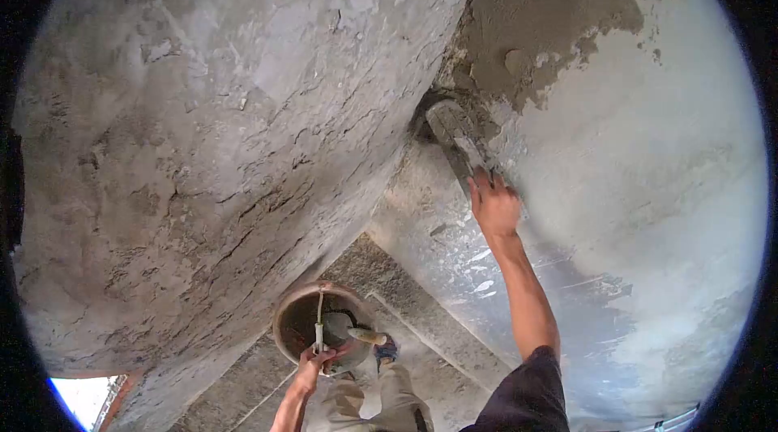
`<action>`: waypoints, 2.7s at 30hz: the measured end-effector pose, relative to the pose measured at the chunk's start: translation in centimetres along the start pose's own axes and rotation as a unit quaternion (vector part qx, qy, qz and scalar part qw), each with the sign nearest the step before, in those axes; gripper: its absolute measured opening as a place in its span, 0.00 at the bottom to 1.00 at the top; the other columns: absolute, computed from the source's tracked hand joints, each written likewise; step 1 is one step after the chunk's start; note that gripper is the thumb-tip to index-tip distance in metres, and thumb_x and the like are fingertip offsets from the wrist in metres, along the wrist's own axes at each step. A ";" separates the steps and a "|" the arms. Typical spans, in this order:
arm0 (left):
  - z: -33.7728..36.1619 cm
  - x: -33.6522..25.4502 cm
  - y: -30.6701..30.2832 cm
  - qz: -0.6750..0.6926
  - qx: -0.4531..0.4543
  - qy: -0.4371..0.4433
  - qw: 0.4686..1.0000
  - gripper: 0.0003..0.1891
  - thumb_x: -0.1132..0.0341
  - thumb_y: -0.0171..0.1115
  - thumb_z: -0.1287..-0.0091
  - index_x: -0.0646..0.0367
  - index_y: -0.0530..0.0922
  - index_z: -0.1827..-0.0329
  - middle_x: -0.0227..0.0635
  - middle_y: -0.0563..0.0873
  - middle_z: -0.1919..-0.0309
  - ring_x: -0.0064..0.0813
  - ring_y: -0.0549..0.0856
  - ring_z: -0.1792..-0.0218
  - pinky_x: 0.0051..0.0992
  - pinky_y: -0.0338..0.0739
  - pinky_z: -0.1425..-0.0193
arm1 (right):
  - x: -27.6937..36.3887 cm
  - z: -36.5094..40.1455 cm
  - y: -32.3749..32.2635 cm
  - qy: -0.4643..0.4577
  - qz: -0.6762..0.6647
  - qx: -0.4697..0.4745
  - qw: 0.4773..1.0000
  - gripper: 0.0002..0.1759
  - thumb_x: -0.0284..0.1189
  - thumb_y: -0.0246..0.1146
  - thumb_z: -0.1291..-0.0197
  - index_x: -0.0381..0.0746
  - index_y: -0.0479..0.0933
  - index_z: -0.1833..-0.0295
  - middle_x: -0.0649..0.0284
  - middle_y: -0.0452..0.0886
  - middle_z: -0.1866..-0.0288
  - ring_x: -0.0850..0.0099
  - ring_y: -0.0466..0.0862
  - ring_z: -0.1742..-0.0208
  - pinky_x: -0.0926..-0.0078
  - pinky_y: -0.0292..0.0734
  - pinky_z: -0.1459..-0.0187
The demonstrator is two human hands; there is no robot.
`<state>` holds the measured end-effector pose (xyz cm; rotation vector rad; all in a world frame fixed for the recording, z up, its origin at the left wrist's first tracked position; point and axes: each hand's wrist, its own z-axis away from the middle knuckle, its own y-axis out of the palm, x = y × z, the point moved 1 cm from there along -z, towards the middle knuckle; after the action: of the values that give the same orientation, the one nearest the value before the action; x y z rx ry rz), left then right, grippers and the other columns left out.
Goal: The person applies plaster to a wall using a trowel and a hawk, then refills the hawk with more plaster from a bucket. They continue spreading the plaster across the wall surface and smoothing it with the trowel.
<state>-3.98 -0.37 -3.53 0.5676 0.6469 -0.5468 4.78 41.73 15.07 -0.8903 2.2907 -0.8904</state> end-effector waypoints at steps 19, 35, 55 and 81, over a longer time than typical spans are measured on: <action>3.9 1.5 -5.8 0.009 -0.046 -0.083 0.995 0.05 0.73 0.60 0.40 0.61 0.73 0.72 0.28 0.74 0.83 0.19 0.73 0.82 0.20 0.71 0.74 | 3.5 5.9 11.0 -0.085 0.053 0.254 0.962 0.15 0.27 0.60 0.50 0.37 0.79 0.55 0.52 0.81 0.70 0.57 0.85 0.67 0.56 0.80 0.66; 2.9 1.4 -5.1 -0.019 -0.073 -0.043 0.996 0.06 0.71 0.61 0.42 0.62 0.74 0.74 0.30 0.75 0.83 0.21 0.76 0.80 0.24 0.75 0.70 | 7.3 11.0 -1.0 0.505 -0.615 0.236 0.558 0.19 0.40 0.59 0.38 0.39 0.77 0.47 0.66 0.81 0.64 0.71 0.79 0.63 0.76 0.75 0.61; 2.0 1.5 -3.9 -0.031 -0.042 -0.044 0.998 0.06 0.68 0.61 0.43 0.57 0.74 0.76 0.27 0.73 0.86 0.20 0.69 0.84 0.23 0.58 0.79 | 3.0 9.8 1.7 0.097 -0.064 0.289 0.950 0.10 0.31 0.61 0.46 0.36 0.79 0.61 0.47 0.81 0.74 0.54 0.83 0.72 0.58 0.79 0.70; 1.9 1.5 -5.2 -0.042 -0.034 -0.040 0.998 0.04 0.70 0.60 0.43 0.58 0.74 0.72 0.28 0.76 0.82 0.18 0.70 0.83 0.22 0.61 0.78 | -0.1 2.5 -0.4 -0.120 0.041 0.347 0.929 0.10 0.32 0.59 0.47 0.36 0.80 0.68 0.48 0.80 0.78 0.54 0.83 0.74 0.58 0.78 0.71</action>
<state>-5.46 -5.70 -4.94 0.4531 0.6139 -0.6211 6.69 40.60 13.78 -0.5375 1.6013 -1.3450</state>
